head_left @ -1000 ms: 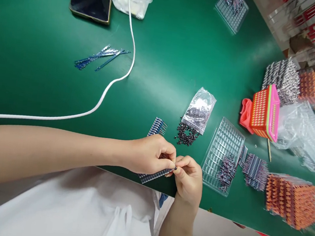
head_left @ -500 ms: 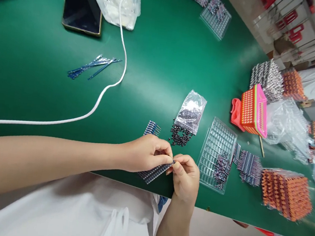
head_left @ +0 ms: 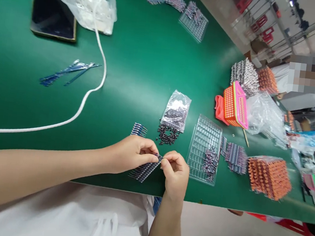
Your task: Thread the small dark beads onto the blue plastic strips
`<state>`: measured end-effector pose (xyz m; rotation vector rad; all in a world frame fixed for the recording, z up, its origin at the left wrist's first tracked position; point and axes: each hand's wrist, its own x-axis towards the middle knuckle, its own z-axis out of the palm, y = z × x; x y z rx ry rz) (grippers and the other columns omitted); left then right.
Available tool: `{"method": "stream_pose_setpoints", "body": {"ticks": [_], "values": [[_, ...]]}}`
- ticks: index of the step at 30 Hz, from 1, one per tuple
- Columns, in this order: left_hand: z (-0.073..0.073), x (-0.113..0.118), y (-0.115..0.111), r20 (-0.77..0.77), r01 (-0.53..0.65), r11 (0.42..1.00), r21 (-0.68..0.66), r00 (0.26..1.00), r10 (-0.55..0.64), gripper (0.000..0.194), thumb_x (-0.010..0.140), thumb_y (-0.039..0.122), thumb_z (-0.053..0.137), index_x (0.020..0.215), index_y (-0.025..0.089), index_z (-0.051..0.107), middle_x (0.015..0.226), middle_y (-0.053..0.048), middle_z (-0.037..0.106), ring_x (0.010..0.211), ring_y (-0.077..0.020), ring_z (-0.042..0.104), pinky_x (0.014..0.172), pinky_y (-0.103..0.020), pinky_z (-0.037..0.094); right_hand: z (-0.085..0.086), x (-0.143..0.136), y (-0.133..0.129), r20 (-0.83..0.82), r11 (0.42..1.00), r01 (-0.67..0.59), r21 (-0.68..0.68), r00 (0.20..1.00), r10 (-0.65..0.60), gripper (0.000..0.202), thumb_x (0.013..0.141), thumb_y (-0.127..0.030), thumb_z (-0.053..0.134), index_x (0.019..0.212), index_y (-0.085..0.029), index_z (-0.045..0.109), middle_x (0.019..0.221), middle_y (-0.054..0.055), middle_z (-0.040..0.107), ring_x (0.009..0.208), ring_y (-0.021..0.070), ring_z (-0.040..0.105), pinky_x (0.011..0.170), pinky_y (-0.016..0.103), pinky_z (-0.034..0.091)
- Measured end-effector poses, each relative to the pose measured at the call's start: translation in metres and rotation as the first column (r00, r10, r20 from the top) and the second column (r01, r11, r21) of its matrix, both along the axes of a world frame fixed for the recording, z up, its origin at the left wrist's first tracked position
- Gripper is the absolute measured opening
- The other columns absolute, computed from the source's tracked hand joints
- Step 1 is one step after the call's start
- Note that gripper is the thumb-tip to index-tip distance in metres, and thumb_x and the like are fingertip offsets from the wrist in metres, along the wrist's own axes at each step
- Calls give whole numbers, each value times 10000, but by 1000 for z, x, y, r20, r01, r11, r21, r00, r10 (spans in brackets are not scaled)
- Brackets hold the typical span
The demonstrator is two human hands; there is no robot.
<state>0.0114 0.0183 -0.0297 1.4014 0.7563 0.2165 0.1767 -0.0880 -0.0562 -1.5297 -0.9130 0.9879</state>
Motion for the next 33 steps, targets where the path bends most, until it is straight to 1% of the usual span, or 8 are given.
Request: {"method": "stream_pose_setpoints", "body": {"ticks": [2, 6, 10, 13, 20, 25, 29, 33], "values": [[-2, 0, 0, -31, -5, 1000, 29, 1000, 6, 256, 838, 407, 621, 840, 167, 706, 753, -10, 712, 724, -171, 623, 661, -248, 454, 2, -1, 1, -11, 1000, -1, -22, 1000, 1, 77, 823, -250, 699, 784, -206, 649, 725, -34, 583, 639, 102, 527, 586, 226, 418], [-5, -3, 1, -47, 70, 987, 143, 997, -64, 283, 875, 430, 575, 808, 183, 696, 641, 32, 605, 602, -129, 499, 572, -232, 362, 1, 1, 2, -128, 997, -71, -39, 990, 65, 66, 825, -260, 702, 815, -203, 671, 727, -34, 602, 615, 94, 533, 589, 225, 425], [-3, -4, 1, -28, 131, 973, 192, 991, -128, 289, 892, 414, 546, 812, 180, 695, 658, 30, 593, 621, -125, 493, 592, -227, 360, -3, 7, 1, -261, 989, -149, 4, 955, 145, 78, 808, -262, 729, 799, -200, 683, 731, -34, 610, 599, 84, 537, 582, 222, 416], [-1, -4, 1, -29, 156, 965, 212, 988, -153, 288, 891, 406, 540, 811, 177, 695, 667, 26, 593, 634, -128, 500, 605, -229, 362, -5, 9, 1, -317, 985, -172, 13, 934, 167, 87, 786, -260, 742, 780, -196, 683, 708, -38, 603, 558, 76, 522, 538, 219, 382], [-1, -6, 3, 13, 194, 967, 166, 980, -199, 258, 872, 398, 571, 807, 180, 692, 688, 23, 619, 655, -131, 523, 619, -221, 386, -1, 7, -1, -360, 987, -161, -2, 921, 149, 96, 762, -269, 744, 750, -188, 694, 664, -38, 589, 507, 68, 485, 477, 217, 318], [-1, -6, 4, 30, 222, 966, 135, 973, -228, 245, 872, 385, 576, 827, 174, 691, 724, 11, 652, 684, -138, 553, 633, -219, 410, 4, 6, -6, -294, 988, -149, -29, 946, 134, 91, 772, -265, 750, 750, -192, 699, 690, -34, 600, 529, 71, 498, 502, 218, 352], [-1, -7, 6, 50, 253, 956, 146, 964, -262, 221, 873, 357, 582, 827, 173, 695, 745, 9, 664, 700, -136, 566, 643, -214, 418, 5, 5, -8, -296, 987, -155, -27, 945, 141, 108, 772, -287, 759, 752, -198, 701, 679, -36, 589, 529, 76, 498, 508, 221, 374], [-4, -7, 7, 89, 285, 952, 108, 951, -295, 211, 879, 352, 588, 841, 170, 689, 755, 9, 664, 705, -134, 582, 654, -214, 430, 6, 4, -10, -294, 988, -154, -31, 946, 138, 142, 769, -322, 767, 747, -200, 697, 677, -35, 589, 517, 77, 485, 498, 224, 380]]}}
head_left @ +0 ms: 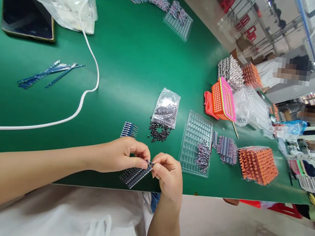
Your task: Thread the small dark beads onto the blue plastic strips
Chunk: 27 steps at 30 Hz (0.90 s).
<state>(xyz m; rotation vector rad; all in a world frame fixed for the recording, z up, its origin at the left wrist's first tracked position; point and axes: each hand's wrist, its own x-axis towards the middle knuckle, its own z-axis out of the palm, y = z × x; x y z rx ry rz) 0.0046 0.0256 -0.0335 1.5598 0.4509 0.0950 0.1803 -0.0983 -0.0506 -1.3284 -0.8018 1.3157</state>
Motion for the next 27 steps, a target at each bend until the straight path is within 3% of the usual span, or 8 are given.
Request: {"method": "stream_pose_setpoints", "body": {"ticks": [12, 16, 17, 19, 21, 23, 25, 27], "values": [[5, -2, 1, 61, 66, 997, -31, 996, -64, 150, 862, 285, 608, 815, 176, 700, 754, 17, 690, 703, -123, 600, 665, -203, 445, -1, -2, -4, 39, 999, -35, 14, 999, 35, 154, 810, -356, 732, 786, -206, 705, 725, -12, 622, 531, 87, 498, 507, 234, 408], [2, 0, 2, 13, -51, 997, -52, 999, 51, 186, 847, 346, 632, 814, 175, 697, 756, 6, 703, 702, -142, 617, 647, -218, 464, 3, 16, -12, 230, 999, 34, 17, 973, -37, 172, 833, -370, 697, 788, -203, 695, 734, -2, 621, 543, 98, 510, 508, 240, 414], [1, 0, 2, 4, -96, 992, -77, 995, 97, 201, 844, 366, 638, 808, 176, 690, 753, 4, 708, 699, -144, 621, 643, -222, 470, 7, 26, -17, 334, 995, 90, 33, 938, -96, 169, 841, -366, 687, 789, -205, 694, 738, 1, 621, 563, 107, 527, 516, 243, 420], [-1, 1, 3, -7, -176, 977, -123, 984, 177, 221, 841, 396, 650, 818, 180, 688, 783, -7, 730, 731, -155, 643, 672, -235, 490, 16, 53, -30, 597, 972, 216, 90, 770, -227, 160, 851, -373, 677, 822, -219, 707, 760, 10, 640, 636, 141, 582, 570, 267, 468], [-1, 1, 4, -6, -233, 960, -154, 972, 234, 240, 834, 420, 664, 829, 182, 692, 824, -21, 748, 783, -171, 663, 721, -255, 507, 25, 85, -46, 819, 938, 319, 136, 497, -288, 172, 847, -395, 682, 857, -230, 728, 879, 58, 702, 798, 214, 657, 699, 343, 529], [0, 2, 6, -4, -280, 944, -172, 959, 284, 256, 824, 437, 675, 828, 181, 691, 836, -26, 750, 810, -181, 670, 752, -274, 512, 32, 117, -63, 932, 919, 363, 151, 259, -255, 192, 830, -436, 693, 845, -250, 740, 929, 85, 729, 850, 261, 688, 725, 381, 542], [1, 2, 7, -7, -327, 927, -180, 943, 332, 260, 811, 441, 684, 818, 180, 685, 828, -23, 741, 809, -183, 667, 762, -286, 513, 33, 144, -77, 976, 918, 377, 125, 122, -183, 205, 824, -469, 689, 837, -273, 748, 907, 93, 736, 760, 265, 694, 651, 390, 536], [2, 2, 9, -14, -366, 911, -191, 929, 370, 257, 801, 435, 690, 815, 179, 679, 825, -20, 734, 804, -181, 661, 766, -294, 512, 28, 164, -87, 989, 925, 366, 102, 64, -134, 227, 826, -496, 684, 831, -279, 751, 875, 97, 741, 681, 255, 684, 618, 397, 529]]}}
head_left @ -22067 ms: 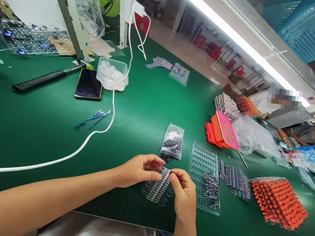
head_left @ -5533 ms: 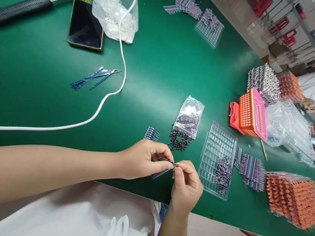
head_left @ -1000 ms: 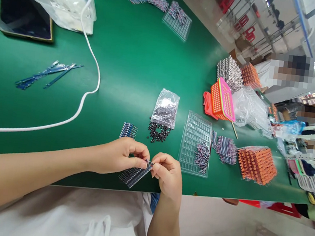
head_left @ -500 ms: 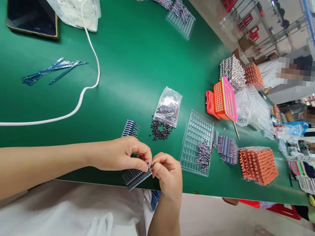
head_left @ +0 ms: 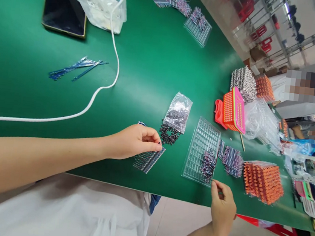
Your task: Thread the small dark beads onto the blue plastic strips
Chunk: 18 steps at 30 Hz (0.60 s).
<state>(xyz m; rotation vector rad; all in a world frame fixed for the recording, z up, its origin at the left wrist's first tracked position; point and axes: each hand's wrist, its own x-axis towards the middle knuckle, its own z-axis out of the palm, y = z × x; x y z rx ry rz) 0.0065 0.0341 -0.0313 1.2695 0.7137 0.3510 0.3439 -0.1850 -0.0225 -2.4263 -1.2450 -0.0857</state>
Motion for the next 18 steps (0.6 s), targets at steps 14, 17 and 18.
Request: {"method": "stream_pose_setpoints", "body": {"ticks": [14, 17, 18], "values": [[0, -1, 4, -10, -113, 993, -18, 994, 113, 259, 804, 427, 699, 816, 171, 663, 786, -14, 697, 759, -163, 638, 757, -317, 510, -15, -68, 37, 204, 959, -255, 126, 952, 226, 168, 953, -312, 589, 1037, -249, 720, 936, 96, 716, 831, 251, 682, 746, 399, 536], [0, 0, 4, -2, -113, 994, -7, 994, 113, 249, 813, 413, 692, 807, 166, 661, 773, -8, 686, 741, -155, 628, 754, -314, 507, -21, -100, 64, 102, 897, -436, 68, 898, 429, 197, 976, -244, 542, 1104, -225, 691, 984, 83, 686, 877, 206, 667, 773, 351, 545], [0, 0, 4, 5, -117, 993, -7, 993, 117, 244, 813, 406, 691, 803, 164, 659, 771, -6, 682, 739, -153, 625, 755, -313, 506, -24, -108, 72, 87, 876, -480, 52, 876, 475, 214, 981, -232, 527, 1130, -223, 681, 984, 79, 674, 896, 201, 659, 789, 348, 546]]}}
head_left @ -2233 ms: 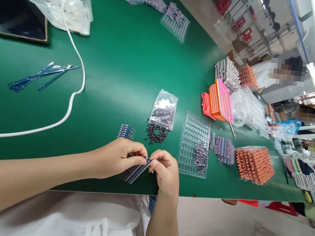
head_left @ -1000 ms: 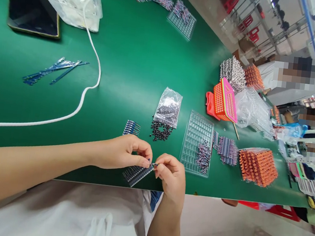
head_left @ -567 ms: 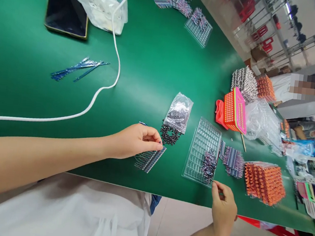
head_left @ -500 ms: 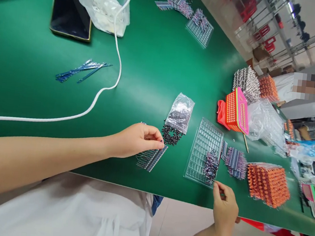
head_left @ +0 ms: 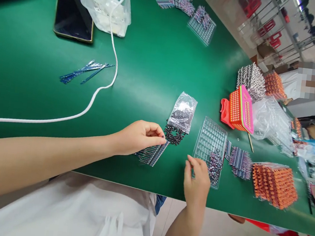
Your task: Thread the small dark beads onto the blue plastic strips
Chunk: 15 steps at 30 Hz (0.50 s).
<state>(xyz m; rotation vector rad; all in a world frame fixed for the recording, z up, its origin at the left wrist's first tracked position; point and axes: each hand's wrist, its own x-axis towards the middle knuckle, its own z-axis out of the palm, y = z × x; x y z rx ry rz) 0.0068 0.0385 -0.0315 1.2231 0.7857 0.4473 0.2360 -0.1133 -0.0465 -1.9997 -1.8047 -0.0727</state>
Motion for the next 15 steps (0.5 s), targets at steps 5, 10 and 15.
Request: {"method": "stream_pose_setpoints", "body": {"ticks": [5, 10, 15], "values": [[-3, 0, 3, 25, -26, 1000, -9, 999, 27, 235, 817, 388, 694, 813, 155, 660, 787, -10, 680, 761, -155, 625, 769, -313, 501, -12, -22, 24, 28, 994, -74, -81, 997, 77, 334, 993, -165, 432, 1246, -219, 643, 999, 91, 637, 946, 210, 616, 802, 369, 542], [-5, 1, 2, 26, -17, 1000, -10, 1000, 17, 233, 819, 394, 689, 823, 163, 658, 805, -21, 684, 782, -167, 629, 760, -315, 504, -18, -24, 31, 68, 993, -81, -82, 994, 87, 382, 978, -135, 408, 1277, -222, 630, 1022, 100, 622, 971, 220, 596, 801, 377, 534], [-6, 1, 2, 17, -10, 1000, -23, 1000, 11, 226, 814, 391, 686, 813, 168, 651, 782, -12, 674, 754, -160, 620, 726, -297, 496, -18, -26, 29, 110, 991, -102, -86, 988, 111, 358, 974, -126, 426, 1245, -218, 641, 1002, 99, 628, 965, 222, 590, 796, 380, 528]]}}
